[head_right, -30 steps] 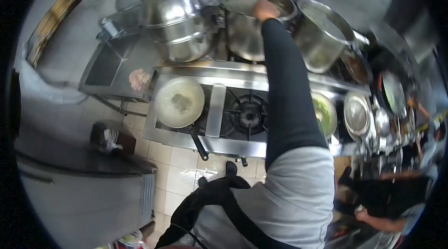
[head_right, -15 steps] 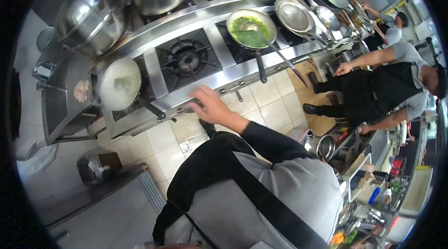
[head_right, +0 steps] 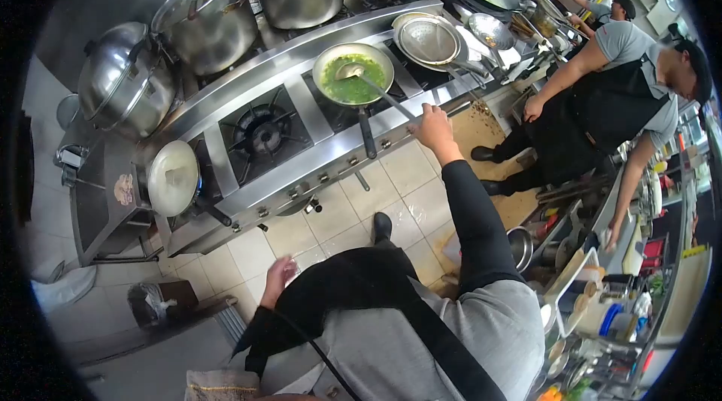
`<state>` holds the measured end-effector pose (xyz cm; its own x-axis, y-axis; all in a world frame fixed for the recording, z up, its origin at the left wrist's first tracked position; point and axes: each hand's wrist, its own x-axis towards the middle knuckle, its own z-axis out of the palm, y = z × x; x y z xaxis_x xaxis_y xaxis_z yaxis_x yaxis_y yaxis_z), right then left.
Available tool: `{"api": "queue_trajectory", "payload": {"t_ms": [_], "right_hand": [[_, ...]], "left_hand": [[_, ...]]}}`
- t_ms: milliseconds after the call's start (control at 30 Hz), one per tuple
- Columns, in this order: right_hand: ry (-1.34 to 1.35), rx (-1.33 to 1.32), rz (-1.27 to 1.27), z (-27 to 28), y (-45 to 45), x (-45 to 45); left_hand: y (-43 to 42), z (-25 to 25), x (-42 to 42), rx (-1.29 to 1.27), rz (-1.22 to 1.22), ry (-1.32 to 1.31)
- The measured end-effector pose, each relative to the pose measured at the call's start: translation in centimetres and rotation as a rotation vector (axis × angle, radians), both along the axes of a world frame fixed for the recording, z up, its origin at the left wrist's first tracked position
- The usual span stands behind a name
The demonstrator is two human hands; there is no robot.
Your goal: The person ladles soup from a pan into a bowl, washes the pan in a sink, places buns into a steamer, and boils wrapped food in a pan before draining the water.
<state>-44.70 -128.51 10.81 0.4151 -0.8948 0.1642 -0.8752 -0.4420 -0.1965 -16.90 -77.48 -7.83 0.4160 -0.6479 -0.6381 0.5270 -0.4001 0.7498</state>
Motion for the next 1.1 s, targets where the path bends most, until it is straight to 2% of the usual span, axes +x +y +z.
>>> {"api": "queue_trajectory", "payload": {"t_ms": [33, 133, 167, 267, 400, 433, 567, 767, 900, 1100], "right_hand": [[0.022, -0.029, 0.016, -1.2, -1.8, -0.4], [-0.072, 0.246, 0.117, -5.9, -5.7, -0.8], [-0.121, 0.318, 0.149, -7.4, -6.3, -0.9], [-0.291, 0.359, 0.172, -6.7, -4.4, -2.1], [-0.422, 0.402, 0.118, -4.4, -4.1, -3.4], [-0.435, 0.405, 0.143, -4.6, -5.2, -3.3], [-0.473, 0.345, 0.182, -6.4, -9.2, -0.4], [-0.447, 0.376, 0.253, -8.2, -8.1, 3.3], [-0.395, 0.311, 0.377, -7.5, -6.2, 0.5], [-0.122, 0.234, 0.281, -2.4, -5.6, -6.6]], "left_hand": [[-4.3, 0.9, -0.1, -0.099, -0.121, -0.017], [-18.4, 4.9, -3.2, -0.158, -0.206, 0.04], [-22.5, 4.7, -4.2, -0.162, -0.233, 0.051], [-33.2, 7.2, -6.7, -0.127, -0.282, 0.15], [-42.9, 8.8, -9.3, -0.164, 0.003, 0.358], [-43.9, 8.8, -9.5, -0.174, 0.057, 0.396], [-44.6, 7.6, -9.3, -0.095, -0.056, 0.188], [-43.9, 8.2, -7.4, -0.043, -0.127, 0.052], [-43.9, 8.5, -7.7, -0.026, -0.136, 0.007], [-43.9, 7.5, -8.1, -0.066, -0.082, 0.059]]}}
